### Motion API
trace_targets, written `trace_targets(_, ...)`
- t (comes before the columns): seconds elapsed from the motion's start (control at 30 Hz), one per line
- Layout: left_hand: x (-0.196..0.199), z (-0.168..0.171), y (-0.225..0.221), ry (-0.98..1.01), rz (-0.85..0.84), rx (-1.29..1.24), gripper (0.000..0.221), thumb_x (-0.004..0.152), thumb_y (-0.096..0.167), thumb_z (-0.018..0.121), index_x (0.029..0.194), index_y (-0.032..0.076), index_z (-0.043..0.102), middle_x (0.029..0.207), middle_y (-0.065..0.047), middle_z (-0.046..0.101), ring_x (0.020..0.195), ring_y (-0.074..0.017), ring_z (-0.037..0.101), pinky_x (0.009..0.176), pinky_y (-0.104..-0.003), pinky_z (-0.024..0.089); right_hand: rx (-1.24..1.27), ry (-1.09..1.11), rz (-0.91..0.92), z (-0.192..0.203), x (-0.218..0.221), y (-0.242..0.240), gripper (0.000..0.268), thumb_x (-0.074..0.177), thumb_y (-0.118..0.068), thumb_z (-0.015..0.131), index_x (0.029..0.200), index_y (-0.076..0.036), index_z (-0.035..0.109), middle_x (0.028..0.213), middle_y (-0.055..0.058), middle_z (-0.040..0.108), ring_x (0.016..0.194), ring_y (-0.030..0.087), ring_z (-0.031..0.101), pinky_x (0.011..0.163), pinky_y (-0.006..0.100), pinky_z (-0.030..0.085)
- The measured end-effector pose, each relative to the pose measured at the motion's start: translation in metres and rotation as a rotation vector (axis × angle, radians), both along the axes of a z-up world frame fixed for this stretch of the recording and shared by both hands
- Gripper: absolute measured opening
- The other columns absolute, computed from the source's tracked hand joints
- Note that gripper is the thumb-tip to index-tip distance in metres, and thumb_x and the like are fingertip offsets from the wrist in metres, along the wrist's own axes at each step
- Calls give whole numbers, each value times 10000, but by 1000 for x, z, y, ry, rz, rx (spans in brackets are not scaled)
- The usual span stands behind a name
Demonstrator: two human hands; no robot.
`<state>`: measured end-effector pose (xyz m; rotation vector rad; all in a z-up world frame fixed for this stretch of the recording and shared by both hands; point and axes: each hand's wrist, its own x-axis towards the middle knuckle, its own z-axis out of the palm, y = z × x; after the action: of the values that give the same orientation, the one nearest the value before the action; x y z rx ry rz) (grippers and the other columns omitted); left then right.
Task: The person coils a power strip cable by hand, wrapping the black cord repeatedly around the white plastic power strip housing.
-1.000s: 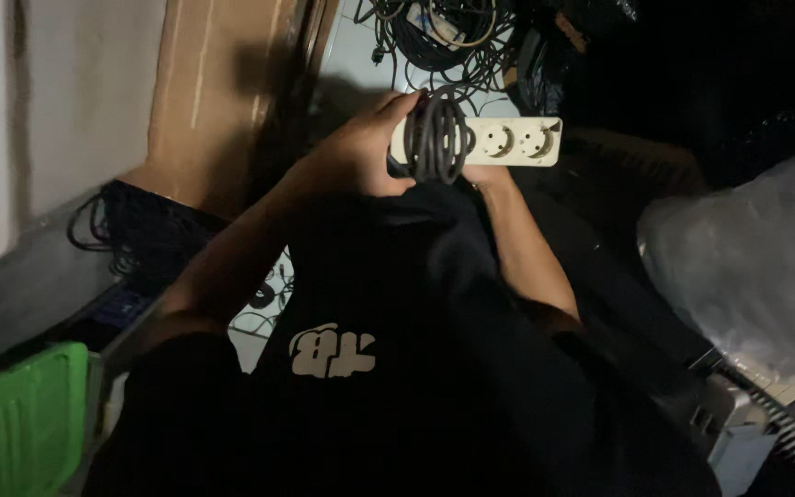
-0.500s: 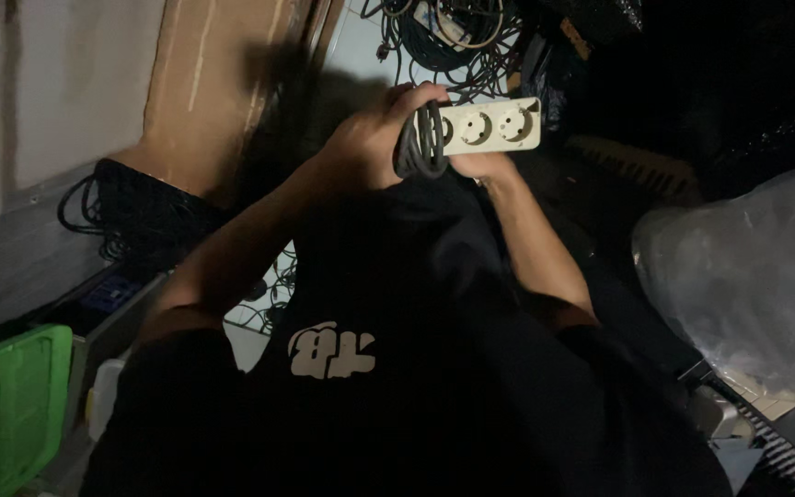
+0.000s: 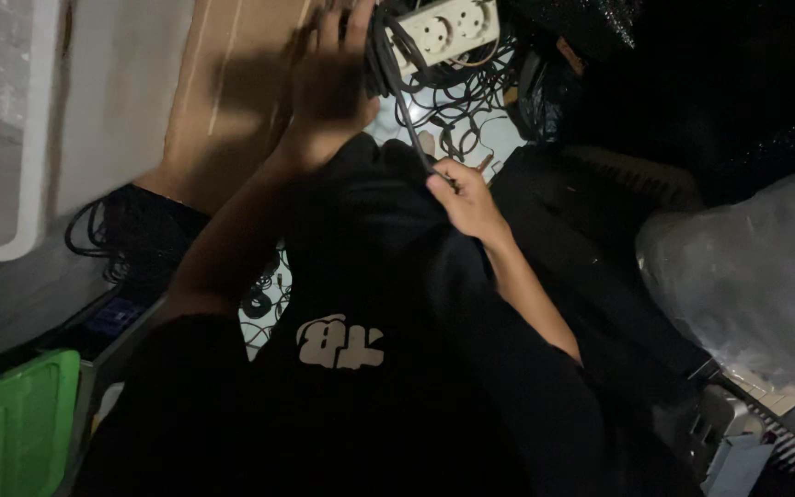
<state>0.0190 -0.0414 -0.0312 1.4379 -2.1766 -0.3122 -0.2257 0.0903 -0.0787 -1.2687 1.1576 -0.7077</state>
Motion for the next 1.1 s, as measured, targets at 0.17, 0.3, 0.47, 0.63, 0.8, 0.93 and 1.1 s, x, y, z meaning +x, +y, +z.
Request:
trace_targets(0.17, 1, -35, -10, 114, -36, -22, 961, 857, -63, 751, 1613, 70, 173, 1481, -314, 400, 1379, -472, 491, 1137, -521, 512, 77, 116, 132, 25, -2, 14, 303, 1044, -291, 583, 844, -64, 605, 660, -48, 474, 610, 83, 439, 557, 272, 377)
trace_targets(0.3, -12, -55, -12, 91, -3, 198, 962, 781, -49, 763, 1615, 128, 317, 1317, -241, 542, 1194, -428, 619, 879, -447, 596, 45, 260, 175, 51, -8, 14, 363, 1063, -289, 590, 811, -28, 564, 618, -12, 435, 584, 120, 429, 569, 310, 398)
trace_targets(0.47, -9, -33, -9, 228, -22, 362, 895, 780, 116, 868, 1545, 79, 404, 1269, -265, 555, 1055, -424, 608, 829, -491, 556, -174, 241, 155, 55, -6, -2, 283, 934, -258, 737, 800, -26, 644, 1106, 126, 538, 770, 208, 595, 730, 360, 499)
trace_targets(0.63, -3, -16, -19, 168, -223, -26, 632, 871, 170, 866, 1411, 70, 553, 1510, -122, 532, 1172, -357, 585, 999, -418, 549, -557, 235, 52, 29, 17, -28, 337, 884, -220, 901, 742, -10, 679, 1558, 165, 323, 1420, 412, 434, 1184, 476, 408)
trace_targets(0.8, -3, -10, -33, 179, -275, -208, 654, 941, 257, 916, 1410, -2, 542, 1520, -117, 491, 1240, -309, 594, 1038, -411, 517, -649, 219, -78, 12, 37, -46, 316, 877, -224, 903, 725, -26, 709, 1658, 275, 138, 1571, 491, 163, 1314, 522, 236)
trace_targets(0.93, 0, 1, -18, 275, -220, -38, 818, 844, 252, 948, 1472, 6, 486, 1472, -136, 543, 1193, -360, 594, 1022, -422, 546, -632, 245, -117, 10, 31, -56, 197, 851, -189, 881, 746, -58, 777, 1639, 285, 172, 1551, 475, 183, 1305, 518, 162)
trace_targets(1.1, -16, 3, -1, 271, -46, 325, 1024, 668, 209, 946, 1533, 147, 402, 1184, -203, 550, 1008, -369, 641, 824, -453, 557, -535, 280, -78, 3, 31, -58, 219, 945, -200, 836, 1040, -5, 811, 1475, 230, 407, 1460, 390, 383, 1288, 491, 274)
